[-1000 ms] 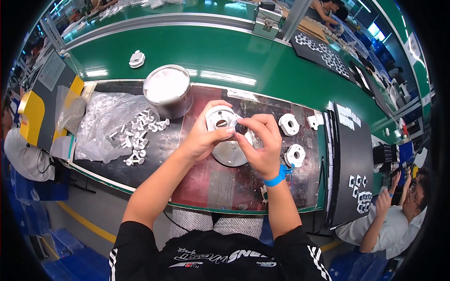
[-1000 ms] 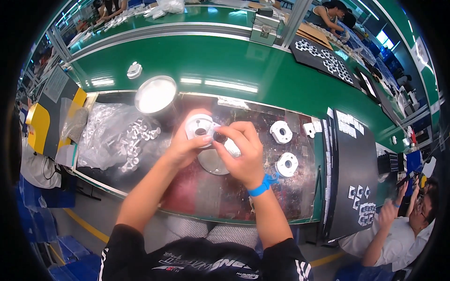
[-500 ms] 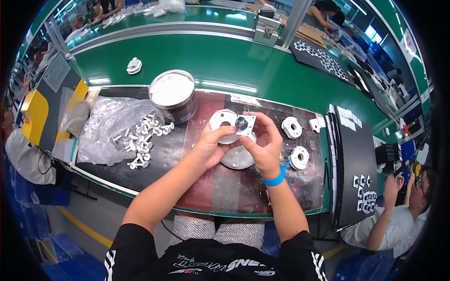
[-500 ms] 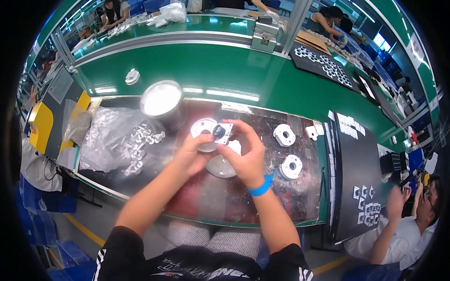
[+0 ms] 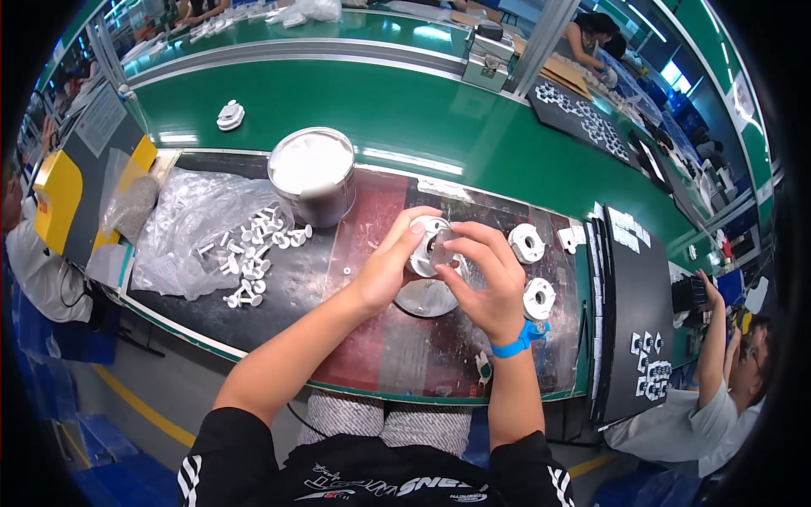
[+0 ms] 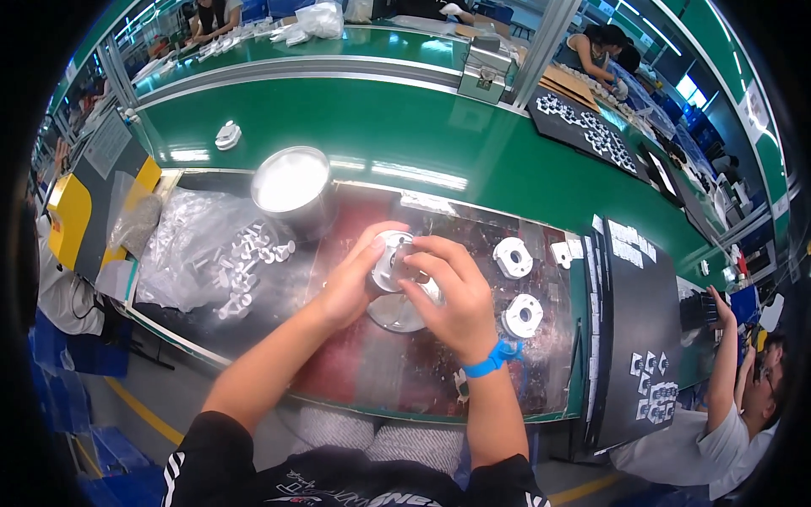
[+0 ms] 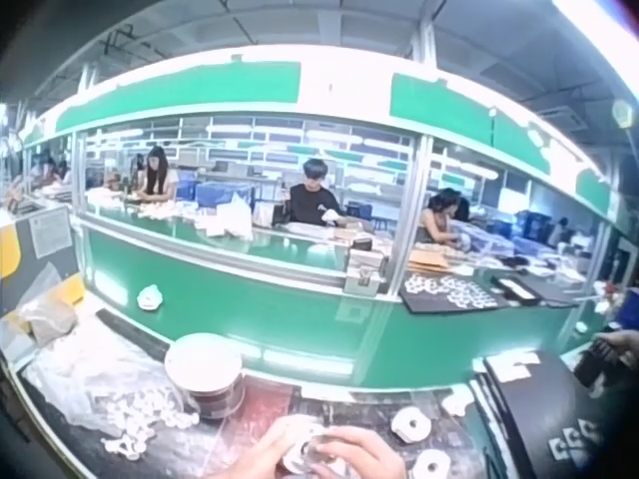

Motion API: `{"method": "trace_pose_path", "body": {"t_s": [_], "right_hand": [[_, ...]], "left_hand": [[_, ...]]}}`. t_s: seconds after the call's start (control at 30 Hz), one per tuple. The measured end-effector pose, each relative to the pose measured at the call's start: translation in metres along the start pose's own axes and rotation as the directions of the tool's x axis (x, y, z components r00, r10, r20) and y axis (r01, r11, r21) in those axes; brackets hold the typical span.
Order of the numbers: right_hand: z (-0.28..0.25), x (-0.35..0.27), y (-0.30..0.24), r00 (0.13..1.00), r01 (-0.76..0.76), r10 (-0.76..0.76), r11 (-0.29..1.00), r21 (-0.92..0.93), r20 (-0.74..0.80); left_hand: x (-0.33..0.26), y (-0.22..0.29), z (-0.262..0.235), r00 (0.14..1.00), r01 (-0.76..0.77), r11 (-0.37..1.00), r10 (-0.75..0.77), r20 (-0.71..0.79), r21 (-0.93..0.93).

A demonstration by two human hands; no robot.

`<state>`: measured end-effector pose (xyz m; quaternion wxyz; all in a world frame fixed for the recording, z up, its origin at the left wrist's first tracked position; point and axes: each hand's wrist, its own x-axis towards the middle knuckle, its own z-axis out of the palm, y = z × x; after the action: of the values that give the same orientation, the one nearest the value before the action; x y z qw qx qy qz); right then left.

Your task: Assembling small plastic clips and components into circular white lighting fixture housings at a factory workbench.

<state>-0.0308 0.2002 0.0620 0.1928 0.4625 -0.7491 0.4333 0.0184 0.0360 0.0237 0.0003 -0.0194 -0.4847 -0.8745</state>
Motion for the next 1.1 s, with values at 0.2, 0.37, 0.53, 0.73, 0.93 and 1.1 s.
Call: {"method": "trace_pose_path", "body": {"t_s": [0.2,0.37,0.53,0.73,0.93,1.1], "right_hand": [[0.003,-0.001,0.001,0.997,0.017,-0.017,1.000,-0.005,-0.080],[0.001,-0.002,0.003,0.998,0.044,-0.044,0.999,-0.020,-0.050],[0.005,-0.002,0.004,1.000,0.002,-0.002,1.000,-0.014,-0.002],[0.013,-0.006,0.006,0.998,-0.065,0.066,0.997,0.046,-0.025],[0.012,-0.005,0.006,0.999,0.004,-0.006,0.998,-0.059,-0.034],[0.015,-0.004,0.002,1.000,0.012,-0.012,0.999,-0.038,-0.008]], "left_hand": [[-0.001,0.000,0.003,1.000,-0.018,1.000,0.018,-0.003,-0.011],[-0.001,0.001,0.004,1.000,-0.027,1.000,0.027,0.005,-0.009],[-0.002,0.000,0.003,1.000,-0.010,0.999,0.009,-0.019,-0.049],[0.000,-0.006,-0.001,0.999,-0.051,0.996,0.050,-0.015,-0.079],[-0.002,-0.006,-0.001,0.999,-0.048,0.997,0.047,-0.020,-0.052],[0.001,-0.003,-0.007,0.995,-0.095,0.994,0.095,-0.012,-0.051]]}}
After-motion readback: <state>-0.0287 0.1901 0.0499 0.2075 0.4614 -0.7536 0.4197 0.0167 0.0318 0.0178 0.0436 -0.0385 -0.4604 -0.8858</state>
